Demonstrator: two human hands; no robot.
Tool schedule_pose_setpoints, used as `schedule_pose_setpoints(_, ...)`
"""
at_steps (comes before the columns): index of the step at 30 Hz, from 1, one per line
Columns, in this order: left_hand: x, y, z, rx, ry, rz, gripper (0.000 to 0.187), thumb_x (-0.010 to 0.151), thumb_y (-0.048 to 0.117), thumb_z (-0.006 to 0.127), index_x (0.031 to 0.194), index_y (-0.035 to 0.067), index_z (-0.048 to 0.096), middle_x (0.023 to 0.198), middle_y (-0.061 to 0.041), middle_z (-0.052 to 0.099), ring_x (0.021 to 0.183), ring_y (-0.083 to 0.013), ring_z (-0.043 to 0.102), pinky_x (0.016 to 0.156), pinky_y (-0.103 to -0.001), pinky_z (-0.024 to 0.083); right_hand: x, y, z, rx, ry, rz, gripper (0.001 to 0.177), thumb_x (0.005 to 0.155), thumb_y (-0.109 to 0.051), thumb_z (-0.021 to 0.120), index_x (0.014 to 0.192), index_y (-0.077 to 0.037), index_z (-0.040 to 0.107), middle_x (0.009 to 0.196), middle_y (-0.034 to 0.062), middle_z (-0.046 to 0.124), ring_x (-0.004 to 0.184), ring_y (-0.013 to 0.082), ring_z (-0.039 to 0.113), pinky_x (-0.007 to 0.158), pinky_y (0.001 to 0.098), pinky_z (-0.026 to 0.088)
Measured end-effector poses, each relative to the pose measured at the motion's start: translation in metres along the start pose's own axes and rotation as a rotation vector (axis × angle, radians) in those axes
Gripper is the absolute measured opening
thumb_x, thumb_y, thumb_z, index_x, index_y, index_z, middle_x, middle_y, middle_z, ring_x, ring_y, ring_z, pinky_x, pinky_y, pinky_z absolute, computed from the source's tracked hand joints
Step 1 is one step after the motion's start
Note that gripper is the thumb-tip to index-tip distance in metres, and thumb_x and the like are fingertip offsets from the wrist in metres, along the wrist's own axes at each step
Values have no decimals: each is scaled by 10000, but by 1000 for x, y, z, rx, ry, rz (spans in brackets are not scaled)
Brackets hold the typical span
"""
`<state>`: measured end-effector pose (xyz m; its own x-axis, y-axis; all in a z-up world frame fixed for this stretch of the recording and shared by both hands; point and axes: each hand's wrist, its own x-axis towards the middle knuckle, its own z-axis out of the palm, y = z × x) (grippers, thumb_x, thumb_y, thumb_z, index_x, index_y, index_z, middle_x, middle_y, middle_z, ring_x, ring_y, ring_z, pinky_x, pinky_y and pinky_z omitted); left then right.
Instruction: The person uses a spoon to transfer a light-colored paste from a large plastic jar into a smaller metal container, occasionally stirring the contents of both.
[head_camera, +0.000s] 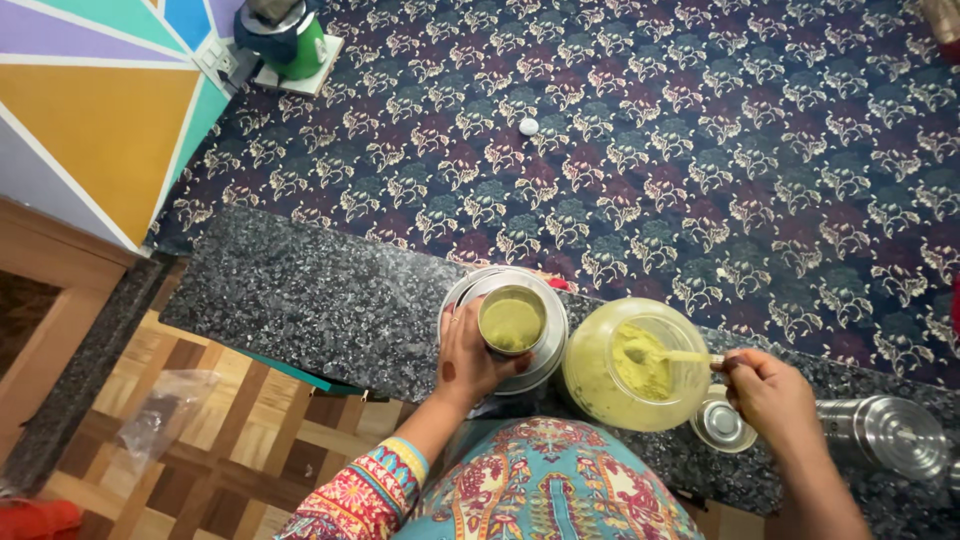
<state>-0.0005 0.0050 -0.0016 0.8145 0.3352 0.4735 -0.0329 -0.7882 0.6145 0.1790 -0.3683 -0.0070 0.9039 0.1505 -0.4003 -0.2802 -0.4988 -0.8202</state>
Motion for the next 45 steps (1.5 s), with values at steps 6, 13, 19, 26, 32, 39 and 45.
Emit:
schedule_pose_setpoints(6, -2, 0, 5, 28, 20, -13, 942, 633, 471, 925, 1334, 52, 455, 1224, -145, 637, 1165, -357, 600, 1103, -567, 318, -10, -45, -7, 2, -2, -100, 239, 1038, -143, 546, 978, 1, 727, 664, 25, 563, 546, 103, 472, 496, 271, 370)
schedule_pose_setpoints(13, -6, -4, 14, -9, 118, 65, 961, 680, 521, 888, 1371, 49, 415, 1250, -131, 644, 1159, -374, 614, 1096, -598, 334, -26, -131, 31, 121, -121, -261, 265, 1068, -198, 554, 946, -25, 713, 656, -11, 574, 551, 81, 481, 511, 246, 378)
schedule_pose_setpoints(19, -9, -8, 24, -11, 223, 126, 1028, 706, 555, 887, 1421, 39, 361, 1286, -144, 623, 1160, -372, 605, 1082, -594, 345, -54, -151, 91, -35, -50, -398, 180, 1041, -171, 613, 1003, -43, 734, 702, 11, 570, 598, 97, 474, 539, 275, 369)
schedule_pose_setpoints(26, -7, 2, 17, -2, 136, 38, 976, 640, 531, 900, 1370, 91, 426, 1262, -109, 647, 1185, -362, 615, 1111, -602, 333, -91, -167, 105, -479, 61, -1070, 119, 956, -119, 665, 1034, -93, 751, 895, 112, 689, 756, 283, 665, 669, 371, 510)
schedule_pose_setpoints(32, -3, 2, 14, 8, 112, 26, 951, 670, 546, 892, 1368, 96, 429, 1255, -105, 647, 1174, -357, 618, 1097, -585, 335, -83, -149, 105, -419, 114, -1073, 124, 931, -131, 685, 1011, -70, 757, 878, 99, 688, 719, 234, 649, 645, 349, 503)
schedule_pose_setpoints(39, -5, -1, 15, 14, 142, 78, 959, 713, 560, 874, 1398, 89, 396, 1275, -121, 637, 1170, -380, 612, 1103, -588, 336, -27, -109, 56, 406, -64, -177, 180, 1031, -153, 587, 1072, -25, 706, 781, -10, 638, 623, 83, 548, 550, 231, 437)
schedule_pose_setpoints(45, -8, -7, 18, 18, 130, 82, 1004, 702, 582, 868, 1411, 75, 372, 1263, -136, 627, 1144, -378, 611, 1088, -590, 345, -38, -116, -12, -170, 121, -160, 308, 1110, -254, 611, 1031, 0, 767, 751, 112, 600, 647, 153, 477, 568, 330, 355)
